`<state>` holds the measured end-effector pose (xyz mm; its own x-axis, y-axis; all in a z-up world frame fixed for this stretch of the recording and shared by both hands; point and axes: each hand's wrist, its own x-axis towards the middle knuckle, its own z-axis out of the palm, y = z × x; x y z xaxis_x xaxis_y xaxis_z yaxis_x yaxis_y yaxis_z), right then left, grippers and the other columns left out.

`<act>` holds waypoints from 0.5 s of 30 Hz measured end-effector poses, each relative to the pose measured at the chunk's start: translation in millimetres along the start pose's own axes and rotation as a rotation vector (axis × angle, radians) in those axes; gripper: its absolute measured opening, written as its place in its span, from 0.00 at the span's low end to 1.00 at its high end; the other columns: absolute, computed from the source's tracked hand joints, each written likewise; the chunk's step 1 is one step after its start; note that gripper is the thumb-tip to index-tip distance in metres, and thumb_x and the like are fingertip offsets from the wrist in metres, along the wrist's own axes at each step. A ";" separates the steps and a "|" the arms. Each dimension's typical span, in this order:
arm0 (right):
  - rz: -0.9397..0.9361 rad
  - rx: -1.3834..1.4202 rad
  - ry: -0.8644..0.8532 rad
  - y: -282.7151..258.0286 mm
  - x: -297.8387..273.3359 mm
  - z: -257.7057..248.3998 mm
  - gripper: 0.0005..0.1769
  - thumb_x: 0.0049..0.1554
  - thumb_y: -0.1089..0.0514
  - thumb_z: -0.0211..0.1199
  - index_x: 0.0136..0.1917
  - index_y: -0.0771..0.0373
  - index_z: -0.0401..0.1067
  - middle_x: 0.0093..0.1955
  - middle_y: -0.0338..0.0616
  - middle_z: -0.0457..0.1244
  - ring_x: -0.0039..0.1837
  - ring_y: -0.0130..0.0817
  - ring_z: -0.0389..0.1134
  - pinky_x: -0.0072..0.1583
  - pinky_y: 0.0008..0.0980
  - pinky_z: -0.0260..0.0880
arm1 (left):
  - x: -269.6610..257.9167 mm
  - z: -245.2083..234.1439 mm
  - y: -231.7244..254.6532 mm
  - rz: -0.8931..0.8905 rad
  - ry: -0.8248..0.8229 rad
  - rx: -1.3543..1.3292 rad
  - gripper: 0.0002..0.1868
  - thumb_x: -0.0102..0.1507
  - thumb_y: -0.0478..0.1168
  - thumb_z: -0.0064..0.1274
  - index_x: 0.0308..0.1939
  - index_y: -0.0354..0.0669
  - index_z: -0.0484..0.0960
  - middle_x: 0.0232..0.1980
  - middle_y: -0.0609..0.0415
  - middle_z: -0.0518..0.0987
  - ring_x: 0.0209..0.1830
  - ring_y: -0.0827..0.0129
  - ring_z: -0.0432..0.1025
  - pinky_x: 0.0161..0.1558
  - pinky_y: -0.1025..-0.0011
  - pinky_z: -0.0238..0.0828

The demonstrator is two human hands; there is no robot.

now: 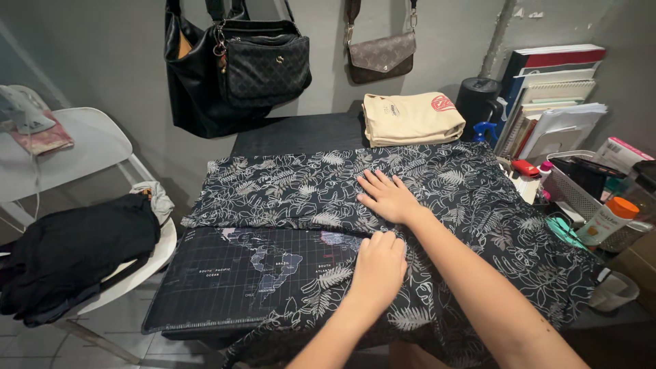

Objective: The person folds a beige t-shirt on a cutting mat, then folds a dark floral-patterned shirt. The folded shirts are stacked on the table.

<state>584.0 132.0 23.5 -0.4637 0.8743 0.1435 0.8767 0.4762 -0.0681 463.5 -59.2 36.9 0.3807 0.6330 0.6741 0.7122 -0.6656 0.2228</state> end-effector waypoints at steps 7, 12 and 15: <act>-0.042 -0.040 0.046 2.8 0.2 2.5 0.40 0.63 0.30 0.36 0.83 0.45 0.43 0.87 0.39 0.36 0.85 0.41 0.34 0.78 0.56 0.34 | 3.2 -33.6 -55.9 0.079 0.133 0.045 0.10 0.57 0.33 0.51 0.42 0.43 0.80 0.46 0.51 0.78 0.49 0.56 0.71 0.48 0.56 0.64; -0.010 0.009 0.042 -1.3 -4.1 1.5 0.40 0.64 0.30 0.36 0.83 0.47 0.44 0.86 0.40 0.38 0.86 0.41 0.34 0.78 0.55 0.35 | 13.1 -31.1 -83.4 0.093 0.031 0.041 0.09 0.57 0.32 0.52 0.41 0.43 0.80 0.41 0.52 0.77 0.45 0.56 0.71 0.48 0.55 0.65; -0.005 0.029 0.047 -5.3 -7.2 -4.2 0.39 0.64 0.31 0.36 0.83 0.47 0.46 0.86 0.40 0.38 0.86 0.40 0.34 0.79 0.55 0.34 | 17.8 -29.4 -84.8 0.057 -0.157 -0.002 0.05 0.59 0.32 0.51 0.39 0.43 0.79 0.42 0.52 0.78 0.45 0.55 0.71 0.47 0.57 0.66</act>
<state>583.3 122.8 27.0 -0.4611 0.8668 0.1899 0.8700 0.4837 -0.0954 392.6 -3.2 50.7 0.5080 0.6479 0.5676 0.6859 -0.7029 0.1885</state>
